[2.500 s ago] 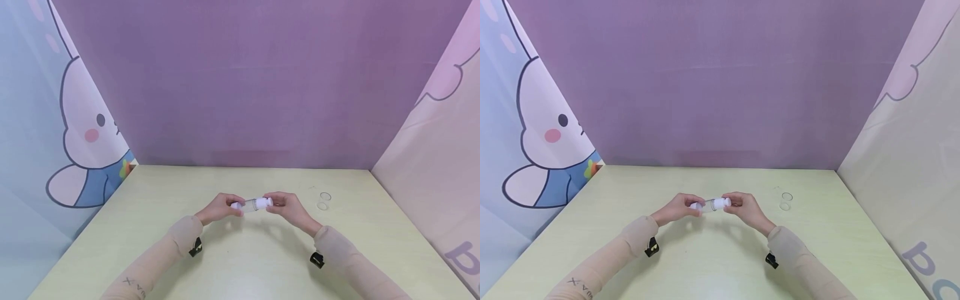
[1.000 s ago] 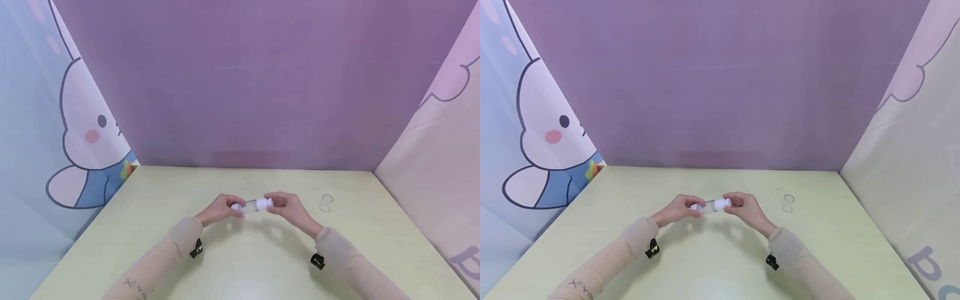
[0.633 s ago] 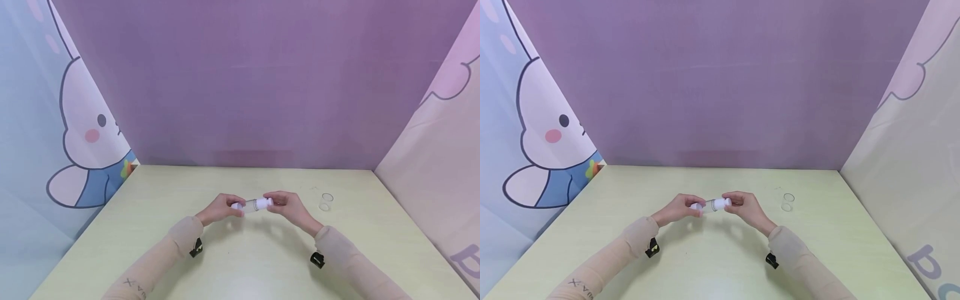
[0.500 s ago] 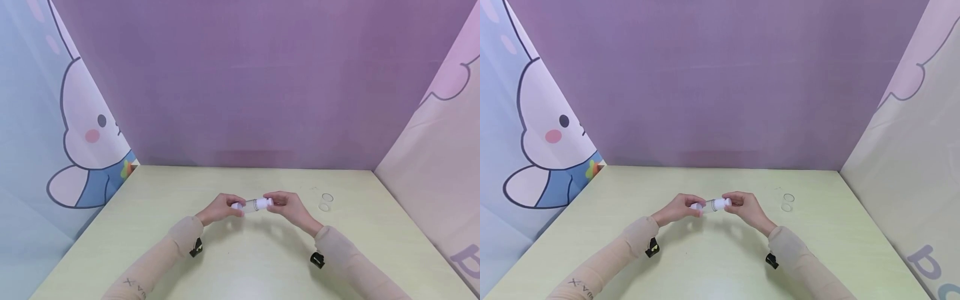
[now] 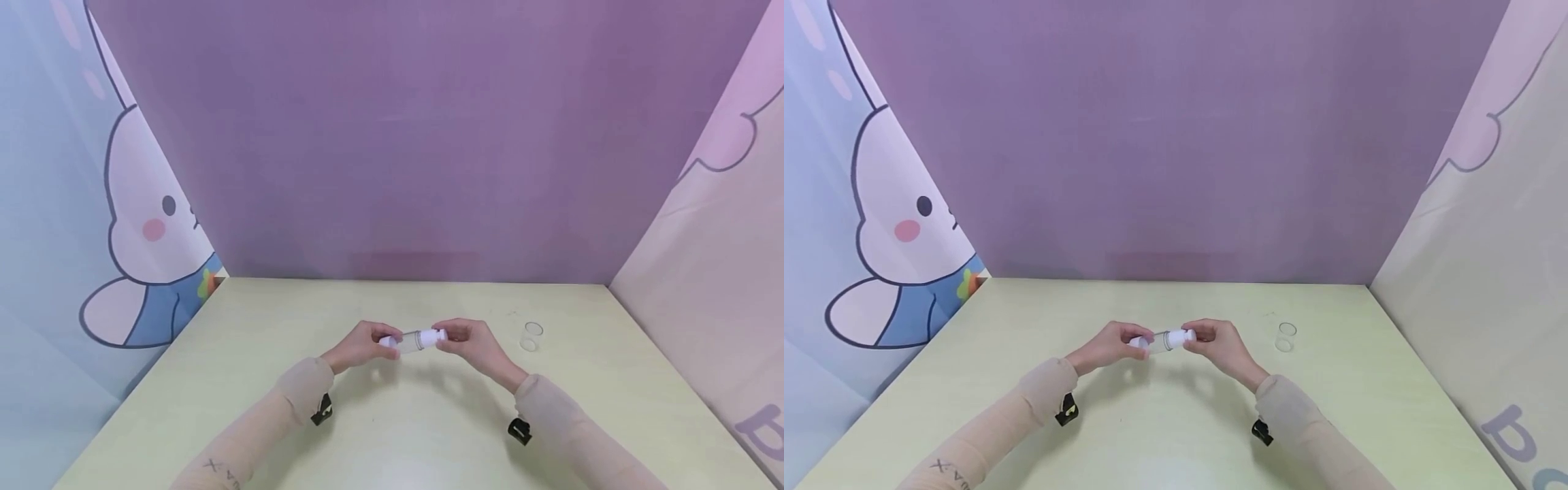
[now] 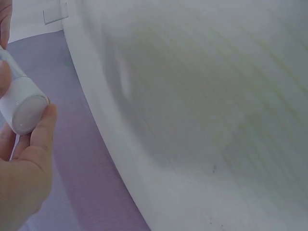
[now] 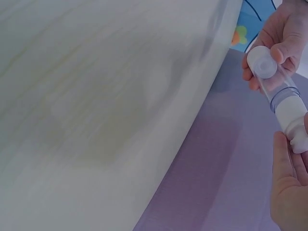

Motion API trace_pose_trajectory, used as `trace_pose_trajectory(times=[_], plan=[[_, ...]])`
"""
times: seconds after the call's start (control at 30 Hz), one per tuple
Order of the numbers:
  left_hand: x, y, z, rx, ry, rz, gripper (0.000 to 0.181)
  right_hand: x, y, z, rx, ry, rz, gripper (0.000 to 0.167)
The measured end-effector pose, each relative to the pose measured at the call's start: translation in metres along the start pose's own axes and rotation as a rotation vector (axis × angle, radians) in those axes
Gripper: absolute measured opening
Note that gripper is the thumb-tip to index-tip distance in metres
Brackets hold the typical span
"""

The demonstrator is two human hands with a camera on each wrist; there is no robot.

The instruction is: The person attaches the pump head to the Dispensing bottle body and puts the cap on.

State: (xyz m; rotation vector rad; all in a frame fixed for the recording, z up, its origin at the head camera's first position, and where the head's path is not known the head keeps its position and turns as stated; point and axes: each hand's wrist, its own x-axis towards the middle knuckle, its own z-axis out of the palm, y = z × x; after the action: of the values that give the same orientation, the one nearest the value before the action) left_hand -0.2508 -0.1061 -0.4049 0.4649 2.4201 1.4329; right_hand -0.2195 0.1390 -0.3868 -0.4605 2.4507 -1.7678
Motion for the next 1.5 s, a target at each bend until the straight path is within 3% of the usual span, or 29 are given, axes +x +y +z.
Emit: trace_pose_trajectory(times=[0.57, 1.5], plan=[[0.0032, 0.0058, -0.0026, 0.009, -0.003, 0.022, 0.038, 0.0021, -0.0062, -0.0031, -0.057, 0.032, 0.006, 0.033], [0.002, 0.008, -0.001, 0.008, -0.008, -0.015, 0.038, 0.0014, -0.0026, -0.0016, -0.073, 0.081, 0.041, 0.034]])
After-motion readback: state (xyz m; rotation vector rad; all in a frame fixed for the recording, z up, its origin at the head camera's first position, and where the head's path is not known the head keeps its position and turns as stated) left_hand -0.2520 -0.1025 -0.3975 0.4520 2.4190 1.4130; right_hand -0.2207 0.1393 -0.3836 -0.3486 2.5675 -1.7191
